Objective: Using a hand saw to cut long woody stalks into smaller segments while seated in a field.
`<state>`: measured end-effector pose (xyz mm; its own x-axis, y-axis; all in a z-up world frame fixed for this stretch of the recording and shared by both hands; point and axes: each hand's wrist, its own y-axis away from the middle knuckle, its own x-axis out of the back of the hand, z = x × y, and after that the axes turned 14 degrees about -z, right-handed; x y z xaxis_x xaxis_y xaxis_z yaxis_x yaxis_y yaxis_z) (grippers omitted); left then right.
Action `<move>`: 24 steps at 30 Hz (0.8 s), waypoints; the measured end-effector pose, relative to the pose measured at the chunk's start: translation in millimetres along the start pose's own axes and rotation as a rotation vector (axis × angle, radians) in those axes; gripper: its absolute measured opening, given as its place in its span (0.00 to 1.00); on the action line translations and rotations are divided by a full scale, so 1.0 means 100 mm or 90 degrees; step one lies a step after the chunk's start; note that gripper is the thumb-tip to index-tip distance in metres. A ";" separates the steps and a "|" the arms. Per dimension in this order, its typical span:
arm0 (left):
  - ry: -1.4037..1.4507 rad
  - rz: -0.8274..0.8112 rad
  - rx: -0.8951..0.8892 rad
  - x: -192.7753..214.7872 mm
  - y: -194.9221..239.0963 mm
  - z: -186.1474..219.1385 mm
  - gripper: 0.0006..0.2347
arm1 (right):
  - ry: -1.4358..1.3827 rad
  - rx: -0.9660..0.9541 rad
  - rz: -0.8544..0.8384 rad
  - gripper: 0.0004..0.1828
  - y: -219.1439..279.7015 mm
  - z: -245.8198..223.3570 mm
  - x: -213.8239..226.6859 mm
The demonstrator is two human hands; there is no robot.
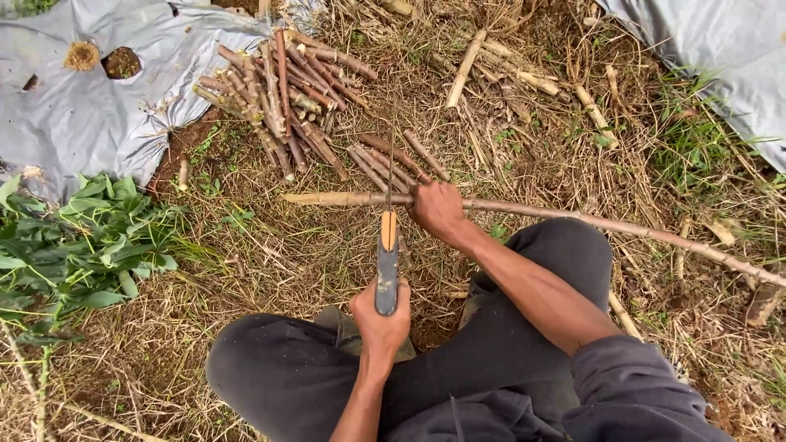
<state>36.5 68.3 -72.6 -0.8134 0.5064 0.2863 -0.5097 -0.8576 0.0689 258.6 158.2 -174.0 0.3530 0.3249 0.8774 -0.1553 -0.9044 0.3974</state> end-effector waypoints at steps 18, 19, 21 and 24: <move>-0.099 0.048 -0.038 0.12 0.06 0.13 0.09 | 0.071 0.112 0.140 0.19 0.07 -0.12 -0.22; -0.098 0.048 -0.039 0.11 0.13 0.17 0.09 | 0.072 0.111 0.141 0.19 0.05 -0.08 -0.21; -0.143 0.040 -0.064 0.10 0.25 0.24 0.03 | 0.054 0.094 0.209 0.20 -0.01 0.03 -0.19; -0.109 0.025 -0.092 0.06 0.62 0.34 0.07 | 0.081 0.030 0.252 0.17 -0.13 0.25 0.12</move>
<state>9.7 14.7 -33.8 -0.7806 0.4396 0.4443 -0.5230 -0.8486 -0.0792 287.4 166.5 -175.6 0.1568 -0.0212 0.9874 -0.2130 -0.9770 0.0129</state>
